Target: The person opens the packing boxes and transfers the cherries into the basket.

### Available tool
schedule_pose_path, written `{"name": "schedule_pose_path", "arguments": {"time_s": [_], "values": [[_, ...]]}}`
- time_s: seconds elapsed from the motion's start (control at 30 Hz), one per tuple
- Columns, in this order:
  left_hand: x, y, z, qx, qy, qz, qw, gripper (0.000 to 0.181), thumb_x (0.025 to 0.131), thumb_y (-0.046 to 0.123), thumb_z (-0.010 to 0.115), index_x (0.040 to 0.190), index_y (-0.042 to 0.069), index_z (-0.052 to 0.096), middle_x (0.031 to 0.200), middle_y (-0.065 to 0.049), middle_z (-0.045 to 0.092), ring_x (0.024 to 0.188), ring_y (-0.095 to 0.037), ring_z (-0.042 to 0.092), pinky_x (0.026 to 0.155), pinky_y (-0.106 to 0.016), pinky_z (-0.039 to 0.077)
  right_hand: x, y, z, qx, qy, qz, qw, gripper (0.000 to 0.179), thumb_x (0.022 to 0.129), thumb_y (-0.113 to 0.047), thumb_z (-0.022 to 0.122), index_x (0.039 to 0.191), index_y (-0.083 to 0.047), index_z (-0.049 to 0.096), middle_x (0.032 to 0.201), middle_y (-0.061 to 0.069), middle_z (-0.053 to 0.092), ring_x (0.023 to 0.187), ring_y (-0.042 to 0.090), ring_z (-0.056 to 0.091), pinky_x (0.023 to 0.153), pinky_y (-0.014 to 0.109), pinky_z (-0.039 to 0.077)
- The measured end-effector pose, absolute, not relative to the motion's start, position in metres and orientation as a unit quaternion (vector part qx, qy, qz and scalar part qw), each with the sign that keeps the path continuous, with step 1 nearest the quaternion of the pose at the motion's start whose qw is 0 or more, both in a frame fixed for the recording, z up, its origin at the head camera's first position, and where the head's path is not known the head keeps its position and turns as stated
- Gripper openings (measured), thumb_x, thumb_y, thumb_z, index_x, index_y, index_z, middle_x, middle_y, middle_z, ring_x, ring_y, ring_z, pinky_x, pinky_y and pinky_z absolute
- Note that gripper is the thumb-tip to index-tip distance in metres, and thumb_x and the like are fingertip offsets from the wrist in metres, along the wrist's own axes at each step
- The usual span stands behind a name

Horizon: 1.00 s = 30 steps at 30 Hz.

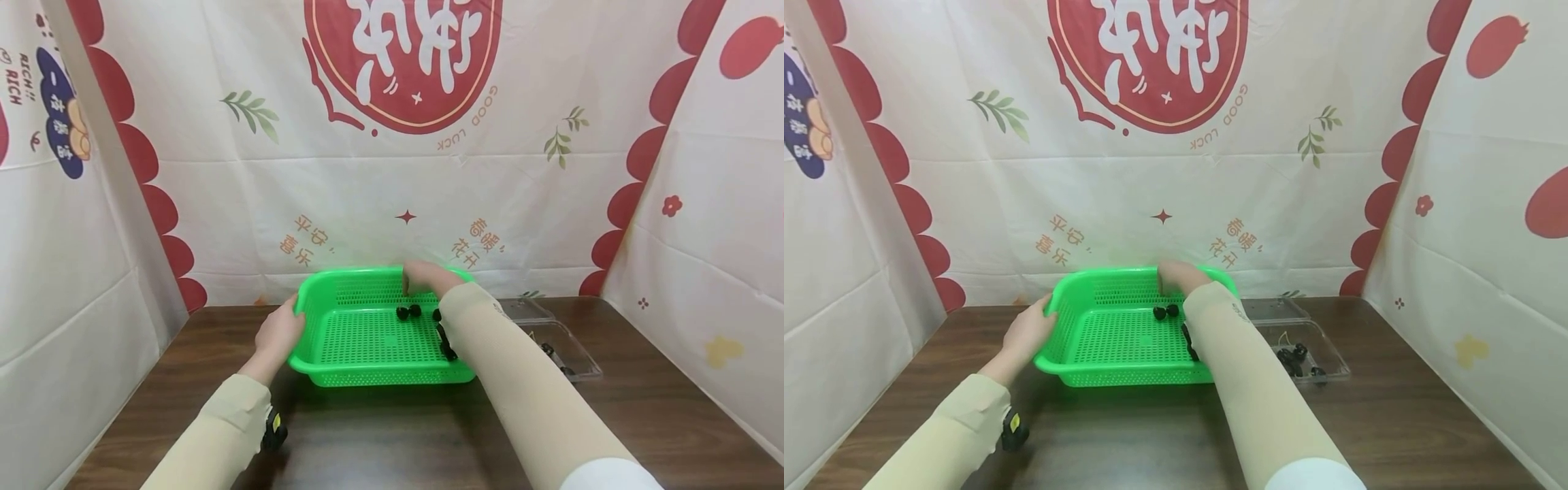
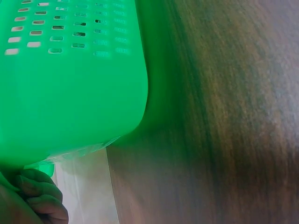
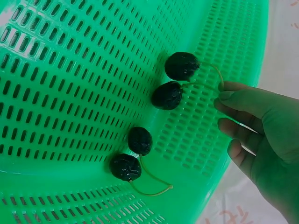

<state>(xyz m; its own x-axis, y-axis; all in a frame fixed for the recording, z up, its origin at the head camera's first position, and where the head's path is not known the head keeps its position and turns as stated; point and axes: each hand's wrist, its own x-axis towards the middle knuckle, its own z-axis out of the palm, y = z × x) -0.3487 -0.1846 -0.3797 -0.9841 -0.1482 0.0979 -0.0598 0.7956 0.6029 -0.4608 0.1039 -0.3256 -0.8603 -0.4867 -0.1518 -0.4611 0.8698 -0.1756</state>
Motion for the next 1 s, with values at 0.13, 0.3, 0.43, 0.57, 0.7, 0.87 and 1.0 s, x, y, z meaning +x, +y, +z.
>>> {"name": "schedule_pose_path", "arguments": {"time_s": [0.13,0.3,0.43,0.57,0.7,0.87,1.0], "values": [[-0.350,-0.184,-0.380,0.054,-0.945,-0.313,0.073,0.054,0.101,0.024,0.045,0.153,0.013,0.034,0.133,-0.020,0.056,0.091,-0.033,0.061,0.062,-0.042,0.044,-0.458,0.105,-0.321,-0.242,0.962,-0.070,0.104,0.023,0.089,0.005,0.062,0.104,-0.006,0.076,0.106,0.007,0.071,0.107,0.027,0.063,0.084,0.036,0.053],[-0.350,-0.184,-0.379,0.056,-0.945,-0.313,0.073,0.054,0.101,0.024,0.045,0.153,0.013,0.034,0.132,-0.020,0.057,0.091,-0.033,0.061,0.062,-0.042,0.044,-0.452,0.108,-0.312,-0.245,0.961,-0.076,0.105,0.022,0.088,0.004,0.065,0.105,-0.005,0.075,0.106,0.006,0.070,0.104,0.027,0.063,0.084,0.036,0.053],[-0.350,-0.184,-0.379,0.058,-0.945,-0.313,0.073,0.054,0.101,0.024,0.044,0.153,0.014,0.033,0.134,-0.020,0.055,0.095,-0.034,0.061,0.064,-0.044,0.045,-0.447,0.112,-0.305,-0.245,0.960,-0.084,0.106,0.023,0.088,0.005,0.064,0.107,-0.004,0.074,0.108,0.008,0.070,0.106,0.027,0.062,0.086,0.036,0.052],[-0.349,-0.184,-0.379,0.061,-0.946,-0.311,0.069,0.055,0.101,0.024,0.044,0.153,0.013,0.033,0.136,-0.020,0.054,0.098,-0.035,0.061,0.067,-0.046,0.045,-0.443,0.116,-0.299,-0.242,0.960,-0.086,0.111,0.025,0.088,0.004,0.063,0.111,-0.001,0.072,0.110,0.009,0.069,0.106,0.027,0.062,0.087,0.036,0.051],[-0.349,-0.184,-0.379,0.061,-0.947,-0.307,0.070,0.055,0.101,0.024,0.044,0.153,0.012,0.033,0.137,-0.021,0.053,0.099,-0.036,0.060,0.068,-0.047,0.046,-0.439,0.121,-0.293,-0.251,0.959,-0.083,0.099,0.023,0.090,0.000,0.064,0.112,-0.001,0.072,0.110,0.009,0.069,0.107,0.028,0.062,0.088,0.038,0.051],[-0.349,-0.185,-0.379,0.057,-0.948,-0.306,0.070,0.055,0.100,0.024,0.044,0.153,0.012,0.033,0.138,-0.021,0.052,0.101,-0.037,0.060,0.068,-0.048,0.046,-0.436,0.130,-0.292,-0.251,0.960,-0.089,0.087,0.022,0.091,-0.005,0.064,0.112,-0.003,0.072,0.109,0.007,0.069,0.106,0.026,0.062,0.088,0.039,0.051],[-0.350,-0.185,-0.379,0.057,-0.948,-0.307,0.067,0.055,0.101,0.024,0.044,0.153,0.012,0.032,0.137,-0.020,0.052,0.099,-0.036,0.060,0.067,-0.047,0.046,-0.431,0.139,-0.291,-0.254,0.960,-0.088,0.082,0.021,0.091,-0.006,0.066,0.110,-0.003,0.073,0.107,0.007,0.070,0.103,0.026,0.063,0.087,0.038,0.051]]}}
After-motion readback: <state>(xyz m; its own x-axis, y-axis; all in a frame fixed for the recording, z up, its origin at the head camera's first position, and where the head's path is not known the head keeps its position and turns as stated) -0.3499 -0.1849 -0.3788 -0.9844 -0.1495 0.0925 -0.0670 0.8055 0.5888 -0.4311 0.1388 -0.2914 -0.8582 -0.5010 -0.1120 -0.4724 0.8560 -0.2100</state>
